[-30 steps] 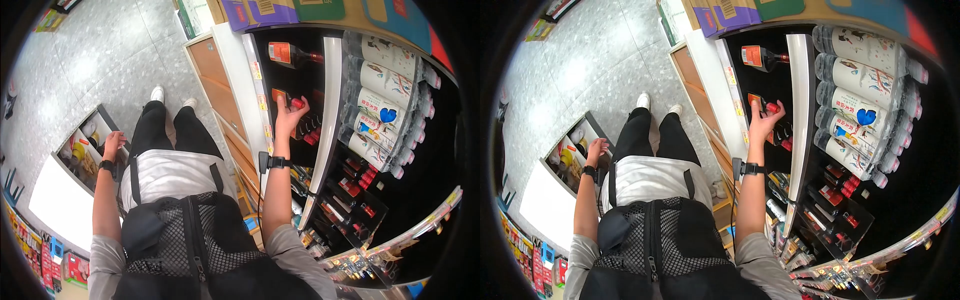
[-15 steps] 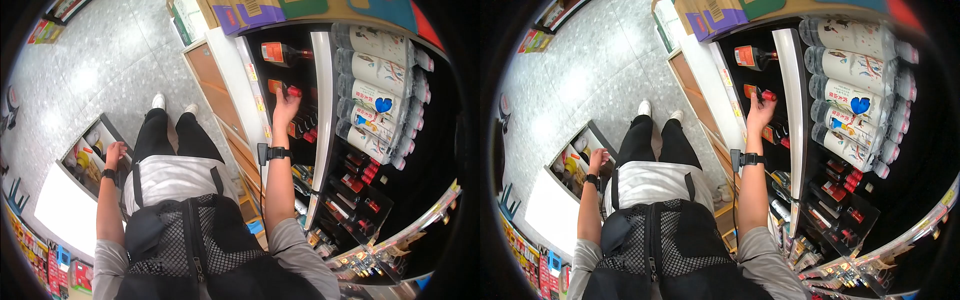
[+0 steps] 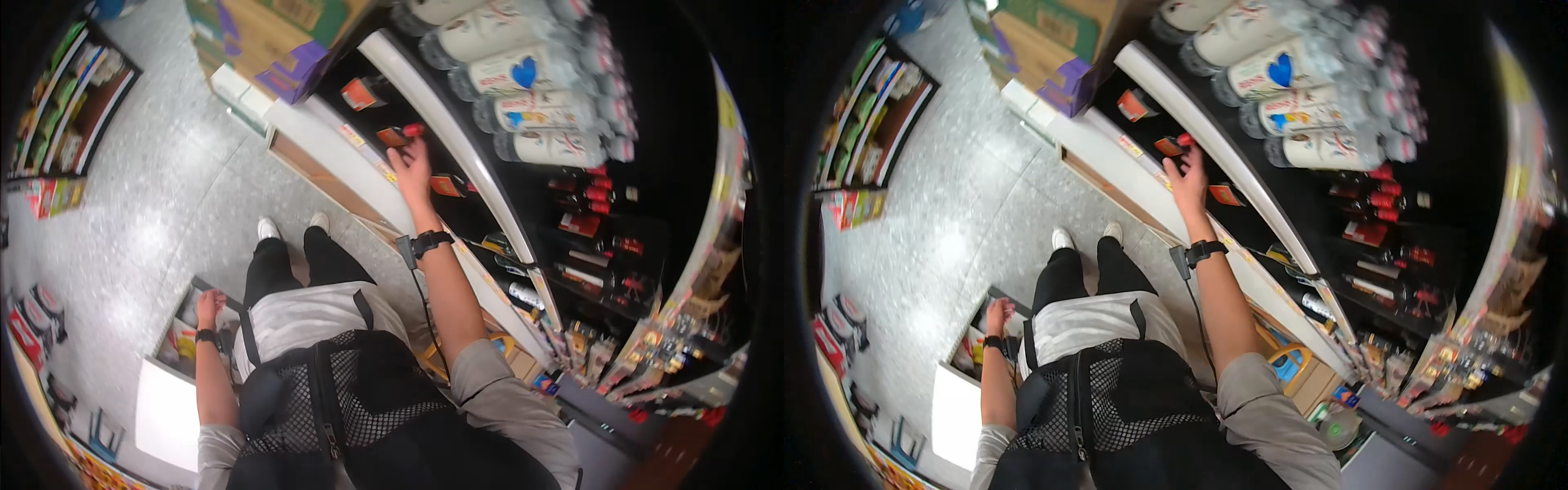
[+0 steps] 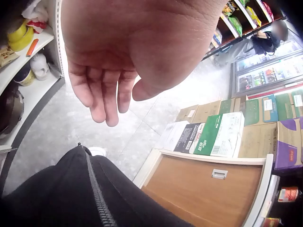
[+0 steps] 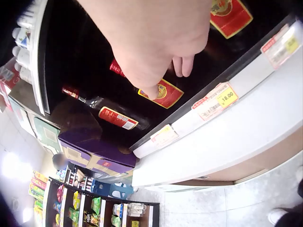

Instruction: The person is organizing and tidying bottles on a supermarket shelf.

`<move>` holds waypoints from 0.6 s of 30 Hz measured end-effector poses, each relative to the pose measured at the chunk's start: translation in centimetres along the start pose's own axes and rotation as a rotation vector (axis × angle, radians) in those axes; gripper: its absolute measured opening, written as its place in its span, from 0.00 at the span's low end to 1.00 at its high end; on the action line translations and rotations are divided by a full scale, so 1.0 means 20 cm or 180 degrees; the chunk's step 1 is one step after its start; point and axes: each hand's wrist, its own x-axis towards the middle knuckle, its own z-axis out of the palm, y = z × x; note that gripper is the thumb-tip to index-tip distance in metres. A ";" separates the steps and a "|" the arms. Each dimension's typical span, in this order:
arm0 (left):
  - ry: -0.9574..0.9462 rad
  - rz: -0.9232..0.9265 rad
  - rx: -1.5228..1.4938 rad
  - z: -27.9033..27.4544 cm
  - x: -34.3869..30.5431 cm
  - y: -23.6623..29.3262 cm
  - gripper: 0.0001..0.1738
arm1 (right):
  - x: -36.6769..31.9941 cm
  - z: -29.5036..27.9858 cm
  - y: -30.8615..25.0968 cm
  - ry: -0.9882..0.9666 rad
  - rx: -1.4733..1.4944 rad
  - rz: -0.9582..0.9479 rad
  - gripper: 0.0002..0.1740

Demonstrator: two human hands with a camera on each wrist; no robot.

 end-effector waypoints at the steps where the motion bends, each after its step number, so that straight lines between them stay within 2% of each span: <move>1: 0.0016 0.0036 -0.0007 0.01 0.01 0.03 0.17 | -0.01 0.01 0.03 -0.0014 0.0168 0.0073 0.38; 5: -0.0082 0.0027 0.0166 0.00 0.07 0.14 0.17 | 0.04 0.07 0.10 0.0264 -0.0217 0.0027 0.35; 8: -0.0182 0.0117 0.0304 -0.01 0.06 0.22 0.18 | 0.07 0.10 0.13 0.0401 -0.0325 0.0186 0.37; 9: -0.0140 0.0146 0.0363 -0.01 0.05 0.24 0.18 | 0.07 0.10 0.14 0.0526 -0.0510 0.0205 0.35; 12: -0.0175 0.0187 0.0403 -0.03 0.04 0.27 0.18 | 0.07 0.07 0.11 0.0337 -0.0728 0.0328 0.31; 15: -0.0183 0.0218 0.0381 -0.07 0.05 0.24 0.17 | 0.03 0.06 0.07 0.0119 -0.0455 0.0448 0.30; 18: -0.0135 0.0100 0.0482 -0.11 0.05 0.20 0.16 | 0.02 0.09 0.08 0.0310 -0.0258 0.0266 0.30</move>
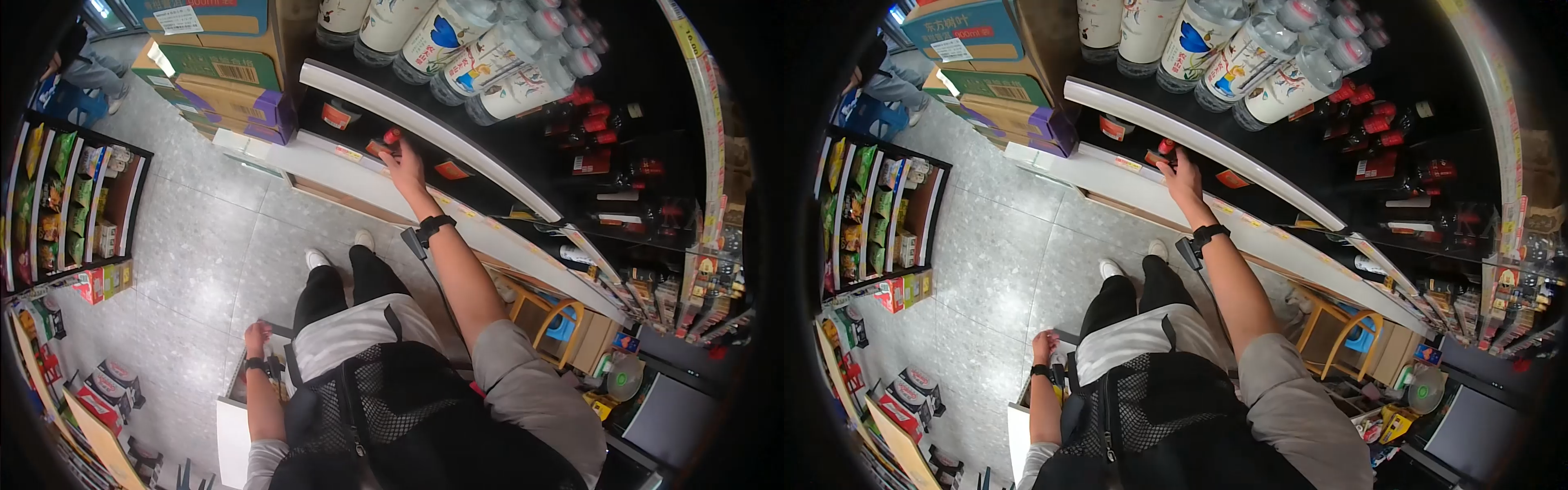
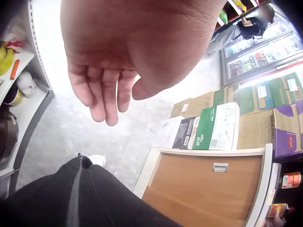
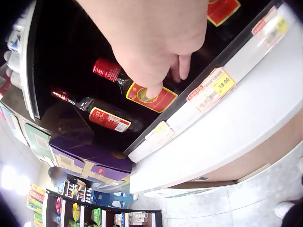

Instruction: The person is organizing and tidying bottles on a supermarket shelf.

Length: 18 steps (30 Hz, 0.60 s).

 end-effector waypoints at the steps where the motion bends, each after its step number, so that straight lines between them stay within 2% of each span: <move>1: 0.0059 0.0055 0.0131 -0.01 -0.01 -0.02 0.20 | 0.01 0.01 0.01 -0.0005 0.0019 0.0007 0.30; 3: 0.0083 -0.0031 0.0110 -0.02 -0.03 -0.07 0.20 | 0.02 0.02 0.03 0.0140 -0.0403 -0.0201 0.29; 8: 0.0023 -0.0216 0.0168 -0.08 -0.06 -0.13 0.21 | 0.10 0.02 0.04 0.0319 -0.0888 -0.0001 0.26; 10: 0.0009 -0.0151 0.0099 -0.09 -0.05 -0.16 0.21 | 0.17 0.05 0.15 0.0678 -0.1144 -0.0496 0.26; 11: 0.0022 -0.0075 0.0213 -0.09 -0.06 -0.15 0.20 | 0.21 0.05 0.19 0.0673 -0.1327 -0.0368 0.27; 12: -0.0092 -0.0016 0.0054 -0.13 0.00 -0.21 0.17 | 0.24 0.02 0.18 0.0748 -0.1410 -0.0738 0.28; 13: -0.0143 0.0056 -0.0035 -0.15 0.03 -0.28 0.17 | 0.26 0.03 0.19 0.1082 -0.1366 -0.0949 0.29; 14: -0.0159 0.0181 -0.0094 -0.14 0.07 -0.31 0.18 | 0.25 -0.03 0.08 0.0739 -0.0576 -0.0951 0.32; 16: -0.0114 0.0303 -0.0135 -0.09 0.06 -0.33 0.18 | 0.24 -0.05 -0.01 0.0693 -0.0486 -0.1255 0.35; 17: -0.0094 0.0299 -0.0157 -0.04 0.02 -0.31 0.18 | 0.27 -0.05 0.05 0.0503 -0.0295 -0.0646 0.35; 18: -0.0082 0.0341 -0.0196 0.02 0.01 -0.28 0.18 | 0.39 -0.04 0.23 0.0375 -0.0198 -0.0576 0.37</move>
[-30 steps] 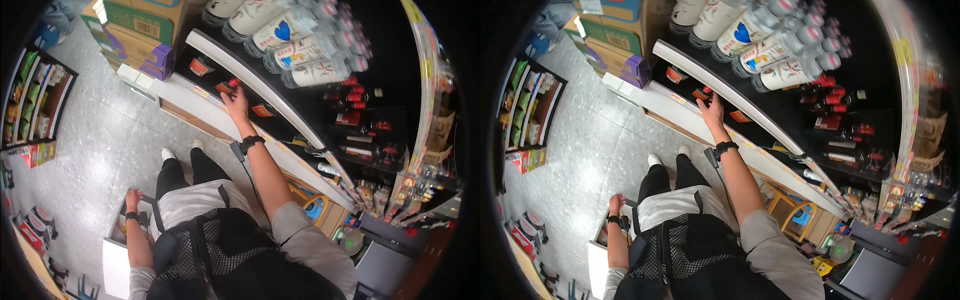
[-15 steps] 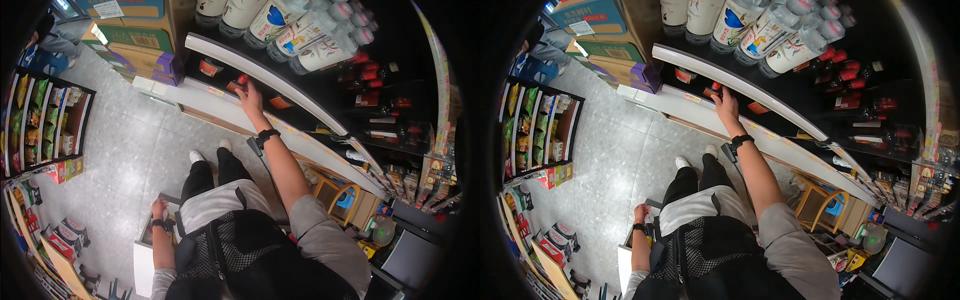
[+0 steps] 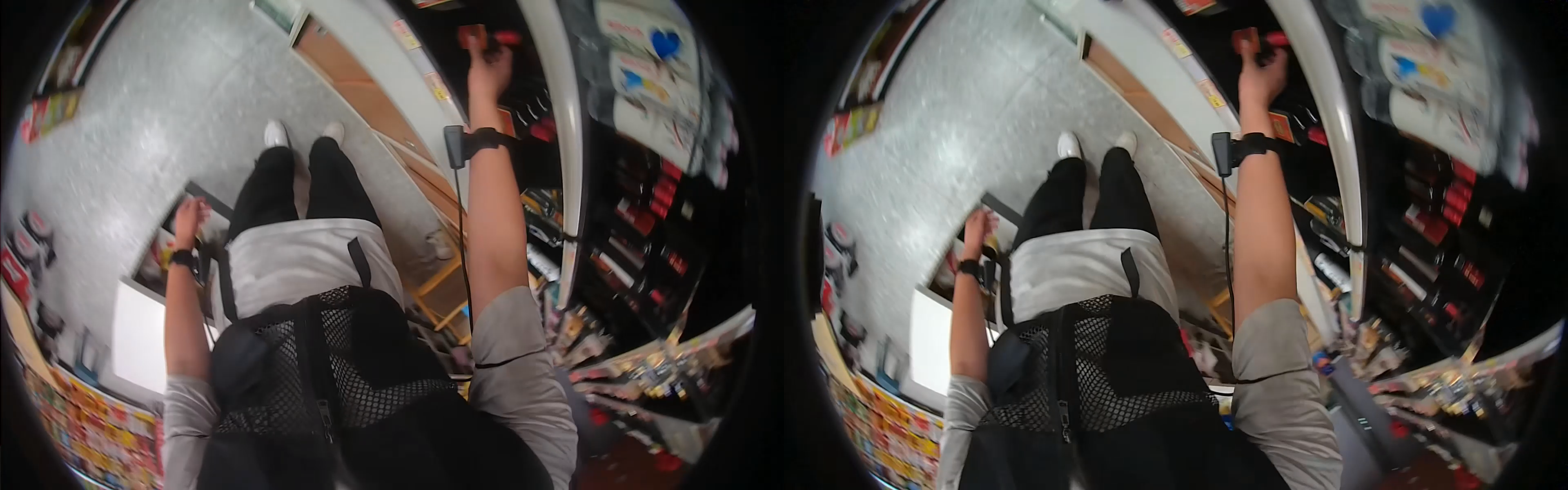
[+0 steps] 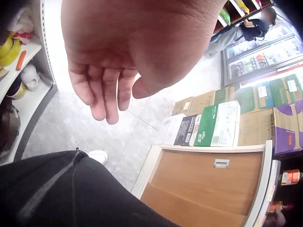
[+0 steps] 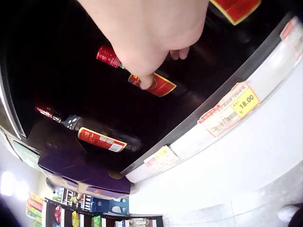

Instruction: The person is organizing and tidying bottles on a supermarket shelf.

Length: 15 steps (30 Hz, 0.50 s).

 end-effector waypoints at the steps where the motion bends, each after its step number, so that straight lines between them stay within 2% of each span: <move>1: 0.0051 -0.0174 -0.0003 0.06 -0.03 0.04 0.18 | 0.01 0.00 -0.01 0.0023 0.0242 0.0045 0.37; 2: 0.0083 -0.0332 0.0023 0.10 -0.06 0.04 0.19 | 0.01 0.00 -0.04 0.0278 -0.0340 0.0071 0.38; 3: 0.0076 -0.0358 -0.0039 0.14 -0.10 0.05 0.19 | 0.04 -0.01 -0.09 0.0222 -0.0526 0.0013 0.38; 4: 0.0068 -0.0379 -0.0097 0.17 -0.13 0.04 0.19 | 0.10 -0.01 -0.01 0.0397 -0.0912 -0.0243 0.35; 6: 0.0082 -0.0508 -0.0167 0.21 -0.20 0.00 0.19 | 0.18 -0.02 -0.05 0.0288 0.0047 0.0589 0.34; 8: 0.0101 -0.0576 -0.0183 0.22 -0.24 -0.08 0.18 | 0.28 -0.02 -0.05 0.0351 -0.0276 0.0437 0.31; 9: 0.0149 -0.0627 -0.0189 0.22 -0.25 -0.12 0.17 | 0.33 -0.01 -0.05 0.0569 -0.0567 0.0658 0.27; 10: 0.0113 -0.0592 -0.0300 0.22 -0.26 -0.16 0.18 | 0.38 -0.01 -0.04 0.0535 -0.0598 0.0609 0.27; 12: 0.0108 -0.0638 -0.0517 0.20 -0.27 -0.28 0.18 | 0.47 0.00 0.00 0.0949 -0.0387 0.0701 0.30; 13: 0.0138 -0.0703 -0.0577 0.20 -0.28 -0.34 0.17 | 0.51 0.00 0.02 0.1014 -0.0490 0.0682 0.28; 15: 0.0273 -0.0711 -0.0619 0.22 -0.34 -0.35 0.17 | 0.56 0.00 0.04 0.0805 -0.1176 0.0580 0.25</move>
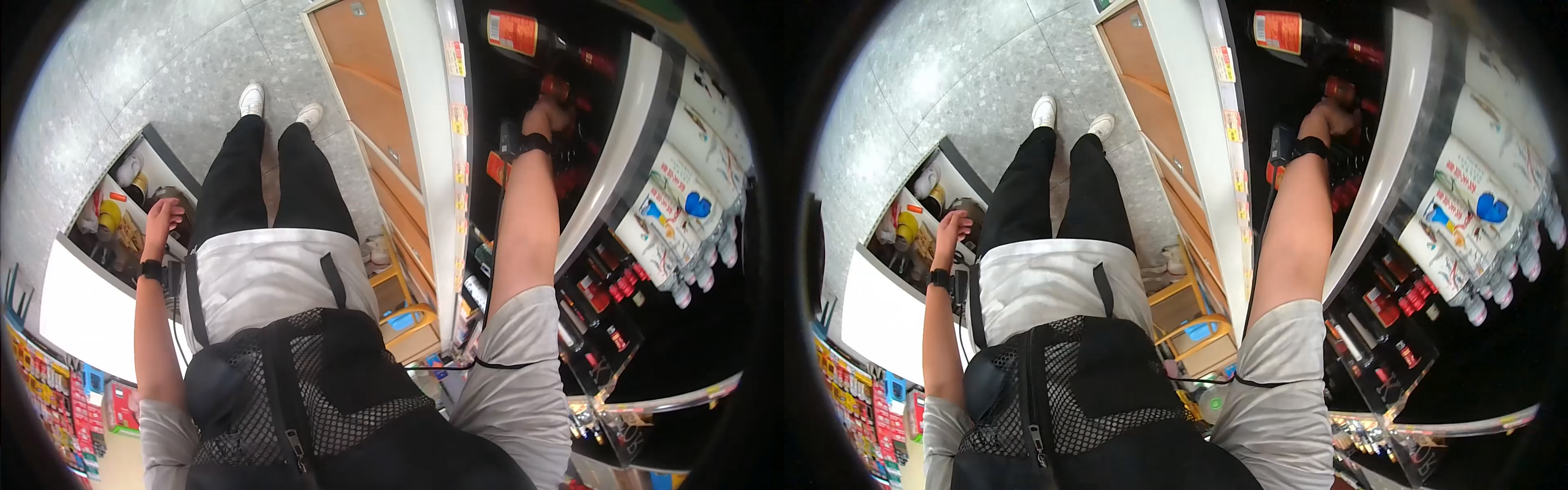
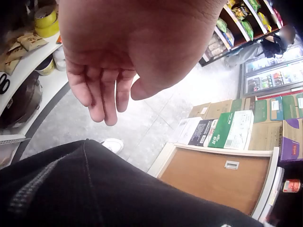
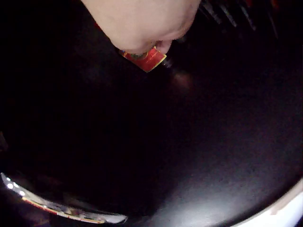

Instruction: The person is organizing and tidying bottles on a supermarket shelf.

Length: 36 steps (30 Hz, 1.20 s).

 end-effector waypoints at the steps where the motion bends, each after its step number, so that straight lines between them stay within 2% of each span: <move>1: 0.0056 -0.0025 0.0003 0.01 -0.03 -0.01 0.17 | 0.02 0.01 0.01 -0.0120 -0.0686 -0.0188 0.23; 6: 0.0054 -0.0132 -0.0147 -0.01 -0.07 -0.12 0.17 | 0.05 0.01 -0.05 -0.0884 -0.5042 -0.1468 0.15; 8: 0.0075 -0.0144 -0.0199 0.00 -0.09 -0.14 0.17 | 0.05 0.02 -0.05 -0.1267 -0.5983 -0.2076 0.13; 11: 0.0105 -0.0132 -0.0183 0.01 -0.09 -0.14 0.17 | 0.05 0.02 -0.06 -0.1733 -0.6516 -0.2636 0.13; 18: 0.0071 -0.0126 -0.0239 0.09 -0.07 0.00 0.16 | 0.05 0.02 -0.10 -0.1924 -0.6198 -0.1937 0.19; 20: 0.0064 -0.0110 -0.0236 0.12 -0.07 0.05 0.16 | 0.02 0.01 -0.14 -0.1776 -0.6044 -0.1636 0.21; 22: 0.0062 -0.0109 -0.0223 0.14 -0.06 0.06 0.15 | -0.11 0.02 -0.26 -0.1337 -0.5908 -0.1206 0.23; 25: -0.0009 -0.0159 -0.0204 0.16 -0.02 0.05 0.15 | -0.02 0.09 -0.07 -0.0926 -0.5636 -0.0721 0.27; 28: -0.0051 -0.0187 -0.0222 0.17 0.01 0.04 0.16 | 0.07 0.16 0.21 -0.0923 -0.2395 -0.0184 0.32; 29: -0.0065 -0.0199 -0.0230 0.18 0.01 0.05 0.16 | 0.06 0.16 0.22 -0.0894 -0.1312 -0.0026 0.34; 31: -0.0016 -0.0132 -0.0236 0.18 0.00 0.08 0.16 | 0.07 0.16 0.22 -0.0860 -0.0223 0.0119 0.35; 33: 0.0001 -0.0153 -0.0229 0.18 0.01 0.10 0.16 | 0.04 0.06 0.12 -0.1075 -0.0598 0.0585 0.22; 34: -0.0004 -0.0149 -0.0236 0.18 0.01 0.11 0.16 | 0.04 0.05 0.09 -0.1070 -0.0598 0.0577 0.22; 36: 0.0022 -0.0165 -0.0269 0.19 0.02 0.12 0.16 | 0.09 0.04 0.10 -0.1138 -0.0816 0.0758 0.34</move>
